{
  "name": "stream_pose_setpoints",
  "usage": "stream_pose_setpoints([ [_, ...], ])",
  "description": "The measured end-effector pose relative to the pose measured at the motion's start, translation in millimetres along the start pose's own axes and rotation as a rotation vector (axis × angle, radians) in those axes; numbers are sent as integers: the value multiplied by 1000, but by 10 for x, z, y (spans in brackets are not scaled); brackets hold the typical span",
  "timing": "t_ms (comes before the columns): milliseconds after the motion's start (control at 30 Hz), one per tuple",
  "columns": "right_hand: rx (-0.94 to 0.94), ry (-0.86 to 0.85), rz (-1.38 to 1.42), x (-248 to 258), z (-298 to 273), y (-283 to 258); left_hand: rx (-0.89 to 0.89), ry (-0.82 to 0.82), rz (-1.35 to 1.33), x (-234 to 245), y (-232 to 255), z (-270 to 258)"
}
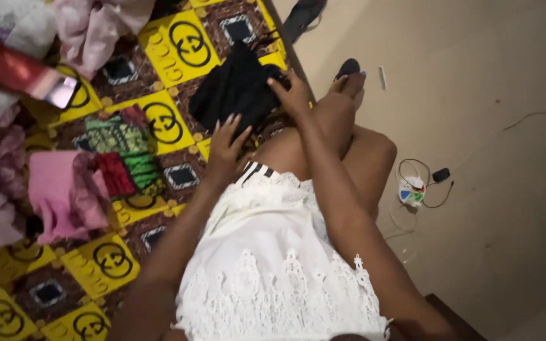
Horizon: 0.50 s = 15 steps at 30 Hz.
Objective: Folding various pieces of laundry on a patterned mat on the floor.
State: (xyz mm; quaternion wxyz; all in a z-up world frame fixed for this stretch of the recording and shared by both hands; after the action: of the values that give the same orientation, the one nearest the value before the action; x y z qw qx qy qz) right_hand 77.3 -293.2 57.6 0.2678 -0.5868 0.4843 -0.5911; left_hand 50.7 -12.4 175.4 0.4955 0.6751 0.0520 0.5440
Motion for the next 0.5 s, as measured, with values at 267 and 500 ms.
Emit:
stream_pose_setpoints([
  [267,-49,73,26,9,88,713,-377,-414,362,-339,-290,84],
  [500,-38,292,-88,156,-80,77,-338,-400,391,-384,-491,14],
])
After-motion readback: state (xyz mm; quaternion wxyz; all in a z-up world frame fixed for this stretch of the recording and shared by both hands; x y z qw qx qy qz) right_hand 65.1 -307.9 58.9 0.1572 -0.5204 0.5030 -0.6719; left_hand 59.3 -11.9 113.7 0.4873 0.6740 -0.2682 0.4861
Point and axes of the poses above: each hand's wrist, its own z-axis towards the middle knuckle, its own x-axis out of the back of the hand, y = z × x, the point moved 5 cm from there along z, towards the middle knuckle, and after that the axes turned 13 degrees about -y, right-handed, at the moved point
